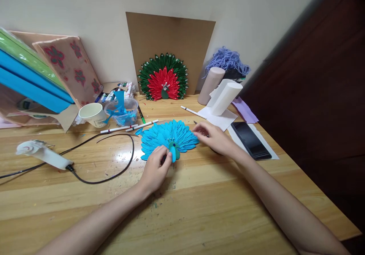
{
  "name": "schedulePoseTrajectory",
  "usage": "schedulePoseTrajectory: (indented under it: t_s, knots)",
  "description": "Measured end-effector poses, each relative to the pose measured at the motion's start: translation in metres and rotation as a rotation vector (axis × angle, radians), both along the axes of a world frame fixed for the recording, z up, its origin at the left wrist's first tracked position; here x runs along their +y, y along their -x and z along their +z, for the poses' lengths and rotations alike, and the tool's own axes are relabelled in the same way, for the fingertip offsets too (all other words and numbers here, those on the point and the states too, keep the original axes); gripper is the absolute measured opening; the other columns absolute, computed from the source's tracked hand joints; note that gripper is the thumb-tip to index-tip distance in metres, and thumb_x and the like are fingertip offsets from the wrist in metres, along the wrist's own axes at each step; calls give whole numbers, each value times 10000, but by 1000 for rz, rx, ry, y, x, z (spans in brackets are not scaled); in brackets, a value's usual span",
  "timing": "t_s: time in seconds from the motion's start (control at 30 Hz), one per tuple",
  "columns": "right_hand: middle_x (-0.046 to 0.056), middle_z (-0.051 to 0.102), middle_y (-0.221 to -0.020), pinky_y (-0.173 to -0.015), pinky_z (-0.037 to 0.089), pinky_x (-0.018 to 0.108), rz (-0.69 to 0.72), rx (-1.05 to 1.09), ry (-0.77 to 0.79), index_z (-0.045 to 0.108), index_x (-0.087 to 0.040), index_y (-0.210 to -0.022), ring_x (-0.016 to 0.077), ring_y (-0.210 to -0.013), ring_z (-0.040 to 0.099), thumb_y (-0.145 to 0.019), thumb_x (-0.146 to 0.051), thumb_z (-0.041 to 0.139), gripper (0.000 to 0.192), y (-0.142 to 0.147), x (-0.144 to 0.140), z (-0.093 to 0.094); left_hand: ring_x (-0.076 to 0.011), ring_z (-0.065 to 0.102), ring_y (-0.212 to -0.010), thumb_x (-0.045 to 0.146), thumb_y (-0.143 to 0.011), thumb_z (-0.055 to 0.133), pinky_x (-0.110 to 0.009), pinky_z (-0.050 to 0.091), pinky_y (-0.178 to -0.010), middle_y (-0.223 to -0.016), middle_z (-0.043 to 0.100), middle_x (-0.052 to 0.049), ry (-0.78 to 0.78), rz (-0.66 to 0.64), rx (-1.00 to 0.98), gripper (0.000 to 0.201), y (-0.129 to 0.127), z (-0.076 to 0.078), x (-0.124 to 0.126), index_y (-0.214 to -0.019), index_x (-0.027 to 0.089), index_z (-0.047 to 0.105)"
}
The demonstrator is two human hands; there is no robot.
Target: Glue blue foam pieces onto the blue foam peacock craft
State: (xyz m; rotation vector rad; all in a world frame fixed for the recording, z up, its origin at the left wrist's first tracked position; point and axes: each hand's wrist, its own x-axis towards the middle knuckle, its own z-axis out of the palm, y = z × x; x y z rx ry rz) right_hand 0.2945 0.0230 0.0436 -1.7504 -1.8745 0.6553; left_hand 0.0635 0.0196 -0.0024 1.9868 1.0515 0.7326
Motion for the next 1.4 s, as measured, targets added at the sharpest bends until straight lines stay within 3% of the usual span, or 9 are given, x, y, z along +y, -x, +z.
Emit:
schedulePoseTrajectory:
  t_s: [0.07, 0.17, 0.5, 0.7, 1.1, 1.23, 1.4]
  knots:
    - [53, 637, -1006, -709, 477, 278, 192, 269, 80, 587, -198, -984, 159, -844, 601, -850, -329, 516, 201, 24, -6, -4, -148, 427, -710, 308, -923, 354, -273, 327, -663, -695, 448, 2, -12, -31, -2, 294, 0, 1, 0, -657, 185, 375]
    - [40, 633, -945, -685, 483, 270, 270, 487, 177, 601, -194, -991, 139, -792, 587, -817, -326, 577, 219, 50, -16, -13, -154, 432, -741, 302, -930, 342, -279, 335, -688, -715, 465, -4, -40, -72, 2, 284, -1, 2, -1, -676, 184, 392]
    - [-25, 571, -698, -560, 482, 226, 33, 947, 214, 572, -176, -775, 85, -578, 553, -725, -330, 683, 196, 60, -20, -42, -147, 445, -702, 303, -908, 401, -270, 332, -640, -692, 478, 5, -24, -51, 24, 254, -1, 2, -2, -689, 182, 440]
    - [26, 641, -822, -714, 500, 272, 128, 704, -56, 649, -195, -842, 137, -784, 605, -776, -233, 639, 77, 58, -29, -47, -149, 461, -710, 258, -897, 394, -270, 340, -644, -690, 497, 1, -6, -117, 48, 252, -1, 4, -2, -665, 177, 448]
    - [25, 685, -772, -648, 515, 267, 251, 382, -487, 662, -213, -879, 135, -691, 634, -771, -94, 609, 170, 57, -35, -52, -144, 504, -733, 290, -920, 366, -263, 364, -674, -709, 542, -9, 49, -152, -32, 294, 0, 6, -1, -679, 173, 488]
    - [29, 684, -785, -664, 520, 269, 265, 350, -525, 652, -209, -886, 136, -706, 636, -767, -90, 608, 173, 57, -35, -54, -141, 497, -715, 272, -909, 385, -260, 363, -658, -704, 543, -6, 51, -127, -32, 269, 0, 5, -2, -681, 173, 487]
    - [28, 657, -789, -672, 501, 286, 212, 372, -399, 621, -209, -873, 152, -725, 613, -782, -169, 604, 101, 59, -35, -50, -141, 472, -702, 243, -894, 401, -265, 353, -643, -700, 531, -4, -24, -110, 11, 227, 0, 4, -2, -698, 174, 492]
